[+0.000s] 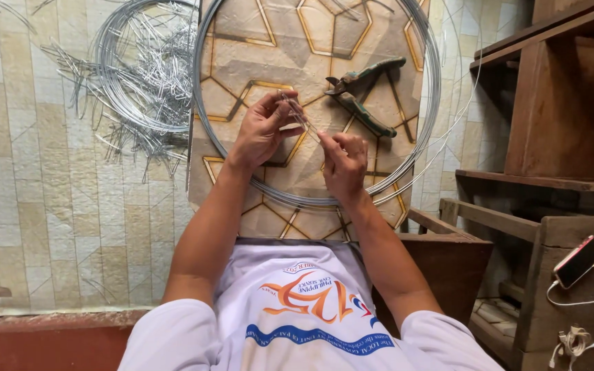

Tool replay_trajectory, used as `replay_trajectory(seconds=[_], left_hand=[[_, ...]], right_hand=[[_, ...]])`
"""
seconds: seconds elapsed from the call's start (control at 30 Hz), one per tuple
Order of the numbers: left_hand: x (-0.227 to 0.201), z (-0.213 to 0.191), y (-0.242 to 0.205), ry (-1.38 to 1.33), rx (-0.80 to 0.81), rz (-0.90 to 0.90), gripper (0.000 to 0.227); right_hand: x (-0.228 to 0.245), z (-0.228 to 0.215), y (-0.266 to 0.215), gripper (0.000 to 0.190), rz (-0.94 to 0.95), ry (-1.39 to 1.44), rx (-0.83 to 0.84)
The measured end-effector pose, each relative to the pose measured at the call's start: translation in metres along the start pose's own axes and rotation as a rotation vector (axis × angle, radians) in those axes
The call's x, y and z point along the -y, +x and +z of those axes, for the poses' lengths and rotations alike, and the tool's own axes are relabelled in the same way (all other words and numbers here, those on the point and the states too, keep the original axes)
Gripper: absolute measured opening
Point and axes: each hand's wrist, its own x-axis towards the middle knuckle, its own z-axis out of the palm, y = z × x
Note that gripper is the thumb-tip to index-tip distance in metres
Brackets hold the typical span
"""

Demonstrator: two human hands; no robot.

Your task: Cutting and bending metal wires to fit a geometric pattern on a wooden board

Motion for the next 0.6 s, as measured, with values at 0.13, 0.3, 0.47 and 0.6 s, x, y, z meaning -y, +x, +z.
replay_trajectory(seconds=[0.13,0.3,0.47,0.6], left_hand=[[-0.0092,0.008,-0.0046,0.018,0.024,-0.007,0.027],[-0.0071,0.004,-0.0023,0.033,0.047,-0.019,0.026],[-0.0111,0.008,-0.0044,0.042,0.059,-0.036,0.025],[-0.0128,0.0089,-0.0046,0.044,0.067,-0.05,0.023]], right_hand=[[0.002,0.0008,0.0033,0.018,0.022,0.073,-0.012],[-0.0005,0.0018,0.002,0.014,0.018,0.087,-0.01],[0.0035,-0.0017,0.0062,0.013,0.035,0.099,0.002],[0.0039,-0.0026,0.0074,0.012,0.03,0.102,0.015]])
